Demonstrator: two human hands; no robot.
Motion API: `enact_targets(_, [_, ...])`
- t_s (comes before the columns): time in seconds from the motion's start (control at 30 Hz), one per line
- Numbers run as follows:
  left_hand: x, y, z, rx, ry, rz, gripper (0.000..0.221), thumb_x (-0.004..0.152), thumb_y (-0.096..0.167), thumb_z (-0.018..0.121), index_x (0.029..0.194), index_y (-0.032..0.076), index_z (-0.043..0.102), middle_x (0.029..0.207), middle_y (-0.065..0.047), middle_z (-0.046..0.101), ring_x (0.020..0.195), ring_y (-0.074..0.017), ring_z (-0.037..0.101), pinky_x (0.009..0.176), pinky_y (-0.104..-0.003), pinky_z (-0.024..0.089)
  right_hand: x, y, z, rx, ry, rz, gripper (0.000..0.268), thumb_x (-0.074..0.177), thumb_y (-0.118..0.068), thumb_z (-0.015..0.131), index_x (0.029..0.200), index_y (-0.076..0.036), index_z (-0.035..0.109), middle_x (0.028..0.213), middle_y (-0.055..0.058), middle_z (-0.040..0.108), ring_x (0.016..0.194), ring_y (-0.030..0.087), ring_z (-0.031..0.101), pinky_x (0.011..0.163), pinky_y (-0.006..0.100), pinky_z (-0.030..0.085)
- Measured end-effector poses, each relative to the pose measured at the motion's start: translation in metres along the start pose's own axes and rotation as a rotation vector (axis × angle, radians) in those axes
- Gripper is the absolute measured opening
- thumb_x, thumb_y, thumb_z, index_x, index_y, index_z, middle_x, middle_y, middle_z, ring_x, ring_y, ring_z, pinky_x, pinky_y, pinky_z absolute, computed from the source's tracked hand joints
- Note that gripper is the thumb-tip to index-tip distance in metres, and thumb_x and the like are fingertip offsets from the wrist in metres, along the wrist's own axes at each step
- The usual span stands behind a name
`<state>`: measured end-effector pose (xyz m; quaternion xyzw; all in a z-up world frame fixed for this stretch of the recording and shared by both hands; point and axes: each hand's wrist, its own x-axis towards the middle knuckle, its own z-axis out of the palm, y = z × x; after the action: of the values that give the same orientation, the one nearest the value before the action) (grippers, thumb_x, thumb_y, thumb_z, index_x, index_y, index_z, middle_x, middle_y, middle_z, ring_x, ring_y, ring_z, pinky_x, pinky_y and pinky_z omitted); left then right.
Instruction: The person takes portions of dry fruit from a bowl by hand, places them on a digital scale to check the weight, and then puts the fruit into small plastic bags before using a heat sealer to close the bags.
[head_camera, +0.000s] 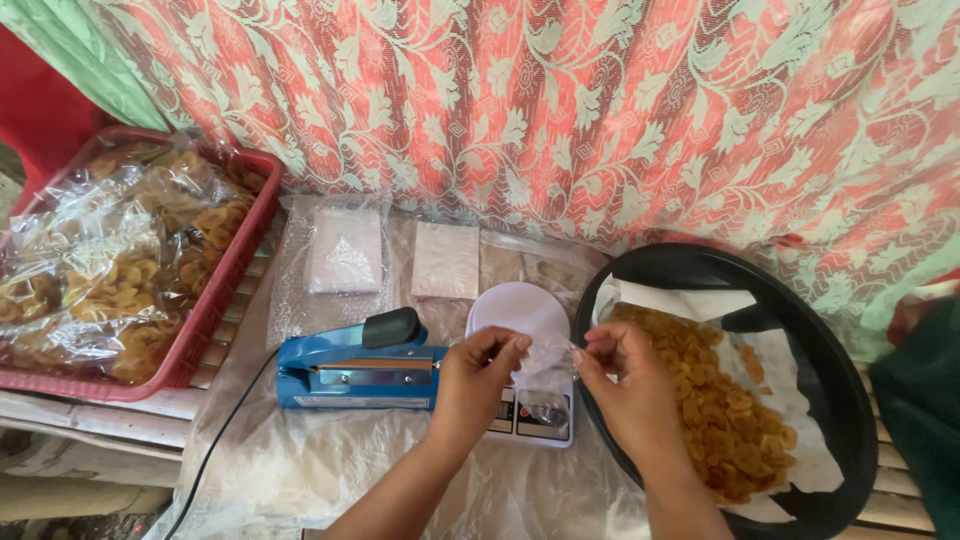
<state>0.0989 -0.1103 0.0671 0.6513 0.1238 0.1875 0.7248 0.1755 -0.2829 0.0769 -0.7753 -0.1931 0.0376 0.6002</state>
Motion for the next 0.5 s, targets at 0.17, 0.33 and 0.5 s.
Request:
enact_targets(0.17, [0.013,0.009,0.016,-0.035,0.005,0.017,0.011,0.091,0.003,0.071,0.1,0.002,0.065,0.076,0.0,0.065,0.064,-0.0062,0.062,0.058,-0.023,0.053,0.033,0.053,-0.065,-0.177,-0.138,0.054,0.025,0.092,-0.018,0.07,0.115,-0.009,0.067,0.1,0.003,0.071,0.093,0.013,0.067,0.083,0.028,0.054])
enact_targets(0.33, [0.018,0.032,0.027,0.202,-0.058,0.185,0.017,0.088,-0.002,0.071,0.093,0.002,0.056,0.086,-0.005,0.059,0.06,-0.0104,0.061,0.052,-0.026,0.046,0.091,0.148,-0.163,-0.722,-0.167,0.201,0.058,0.091,-0.048,0.065,0.136,-0.013,0.059,0.122,0.017,0.066,0.114,0.03,0.062,0.098,0.04,0.048])
enact_targets(0.5, [0.02,0.044,0.029,0.252,-0.162,0.357,0.014,0.087,-0.011,0.061,0.094,0.001,0.062,0.104,-0.009,0.059,0.071,-0.0161,0.063,0.062,-0.029,0.051,0.084,0.186,-0.15,-0.957,-0.35,0.439,0.087,0.089,-0.071,0.059,0.156,-0.019,0.041,0.139,0.026,0.058,0.131,0.041,0.055,0.111,0.048,0.041])
